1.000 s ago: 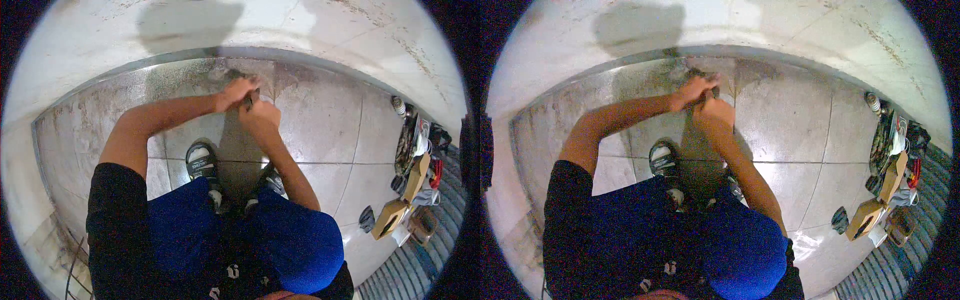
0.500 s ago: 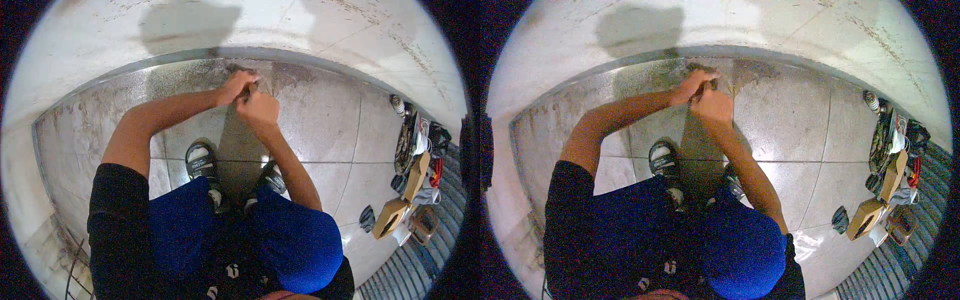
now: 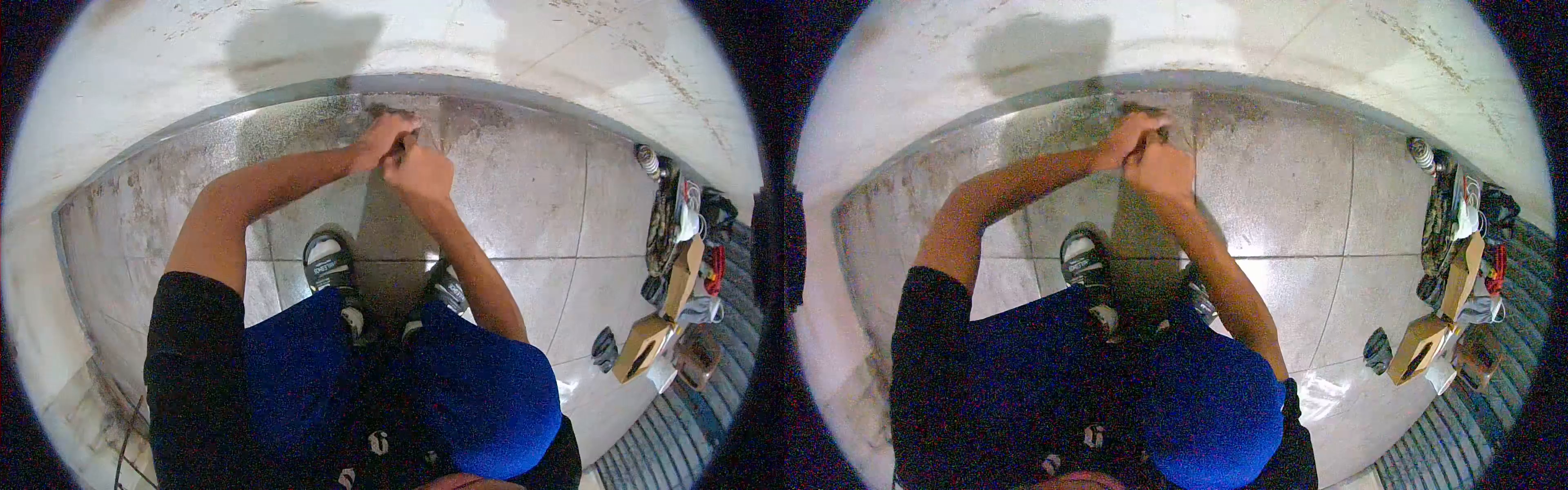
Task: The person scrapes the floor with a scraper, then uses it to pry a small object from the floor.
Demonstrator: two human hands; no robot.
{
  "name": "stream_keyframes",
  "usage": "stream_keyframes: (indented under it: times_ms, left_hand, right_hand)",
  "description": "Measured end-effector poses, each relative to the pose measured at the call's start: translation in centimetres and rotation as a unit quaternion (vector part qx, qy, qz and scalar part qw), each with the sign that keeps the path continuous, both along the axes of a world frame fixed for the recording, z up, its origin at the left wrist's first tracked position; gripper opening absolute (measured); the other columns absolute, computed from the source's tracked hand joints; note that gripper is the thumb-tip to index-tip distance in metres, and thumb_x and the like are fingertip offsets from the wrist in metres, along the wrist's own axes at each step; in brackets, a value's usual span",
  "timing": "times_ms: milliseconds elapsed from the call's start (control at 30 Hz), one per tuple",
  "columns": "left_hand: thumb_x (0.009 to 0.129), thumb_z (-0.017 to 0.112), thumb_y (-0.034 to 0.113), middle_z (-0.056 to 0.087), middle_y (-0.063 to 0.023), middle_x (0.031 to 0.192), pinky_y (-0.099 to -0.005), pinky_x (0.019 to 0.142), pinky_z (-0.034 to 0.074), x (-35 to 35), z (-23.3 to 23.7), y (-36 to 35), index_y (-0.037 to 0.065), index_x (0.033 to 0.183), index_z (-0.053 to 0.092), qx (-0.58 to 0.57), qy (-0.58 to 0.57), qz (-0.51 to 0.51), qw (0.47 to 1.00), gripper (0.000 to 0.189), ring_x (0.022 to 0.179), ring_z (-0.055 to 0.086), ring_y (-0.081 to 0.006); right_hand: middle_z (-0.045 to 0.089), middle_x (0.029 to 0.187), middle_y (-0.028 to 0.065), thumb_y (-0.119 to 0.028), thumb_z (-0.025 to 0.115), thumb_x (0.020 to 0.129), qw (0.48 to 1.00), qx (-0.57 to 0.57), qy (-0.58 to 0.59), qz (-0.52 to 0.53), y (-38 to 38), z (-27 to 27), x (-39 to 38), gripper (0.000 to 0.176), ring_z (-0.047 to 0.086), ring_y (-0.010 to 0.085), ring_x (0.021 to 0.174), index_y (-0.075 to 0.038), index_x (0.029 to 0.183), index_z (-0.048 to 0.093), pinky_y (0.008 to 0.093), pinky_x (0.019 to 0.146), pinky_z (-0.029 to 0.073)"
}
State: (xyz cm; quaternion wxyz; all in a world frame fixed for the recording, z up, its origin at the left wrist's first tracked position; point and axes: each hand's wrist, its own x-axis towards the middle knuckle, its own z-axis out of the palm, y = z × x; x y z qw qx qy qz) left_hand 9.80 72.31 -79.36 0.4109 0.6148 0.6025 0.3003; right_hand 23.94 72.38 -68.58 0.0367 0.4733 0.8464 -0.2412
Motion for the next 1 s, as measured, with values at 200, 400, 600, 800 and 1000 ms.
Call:
stream_keyframes:
  times_ms: [200,400,600,800,1000]
  left_hand:
    - [0.092,0.042,0.028,0.062,-0.0218,0.089,-0.0401,0.075,0.046,1.9,-2.2,-1.7,0.007,0.114,0.056,0.115,0.08,0.033,0.99,0.034,0.077,0.061,-0.0333]
    - [0.088,0.043,0.019,0.06,-0.0246,0.1,-0.0435,0.083,0.047,-1.6,-2.9,1.7,0.009,0.12,0.052,0.116,0.204,-0.031,0.972,0.035,0.088,0.061,-0.0378]
    - [0.079,0.05,0.013,0.06,-0.0237,0.097,-0.0459,0.075,0.05,0.0,-1.5,0.5,0.001,0.12,0.048,0.224,0.319,-0.065,0.919,0.043,0.085,0.06,-0.0391]
    - [0.07,0.057,0.014,0.06,-0.0212,0.098,-0.045,0.07,0.05,1.0,1.8,0.8,0.0,0.102,0.057,0.092,0.3,-0.101,0.944,0.035,0.082,0.062,-0.037]
    - [0.064,0.061,0.014,0.063,-0.0183,0.078,-0.0423,0.061,0.05,1.3,0.2,0.3,0.003,0.071,0.063,0.213,0.275,-0.056,0.936,0.014,0.076,0.063,-0.0337]
  right_hand:
    - [0.065,0.071,0.0168,-0.033,0.056,0.077,1.0,0.012,0.011,0.003,-2.1,1.0,1.3,0.036,0.065,0.0332,0.067,-0.01,0.104,0.058,0.0458,0.063,0.051]
    - [0.064,0.07,0.0182,-0.029,0.055,0.077,0.998,0.043,0.048,0.004,0.6,-1.5,-0.7,0.035,0.064,0.0339,0.063,-0.009,0.106,0.057,0.0472,0.059,0.051]
    - [0.064,0.07,0.0177,-0.026,0.054,0.076,1.0,0.016,0.02,0.006,-1.5,-2.8,0.9,0.037,0.064,0.0342,0.064,-0.011,0.11,0.053,0.0477,0.06,0.051]
    - [0.064,0.069,0.0162,-0.023,0.055,0.075,0.999,0.021,-0.031,0.009,-0.8,-2.1,1.0,0.039,0.064,0.0341,0.062,-0.013,0.113,0.052,0.0457,0.059,0.05]
    - [0.064,0.068,0.0153,-0.03,0.055,0.078,0.998,0.048,0.001,0.044,-1.3,-2.3,1.6,0.043,0.063,0.0341,0.062,-0.013,0.117,0.047,0.0469,0.055,0.049]
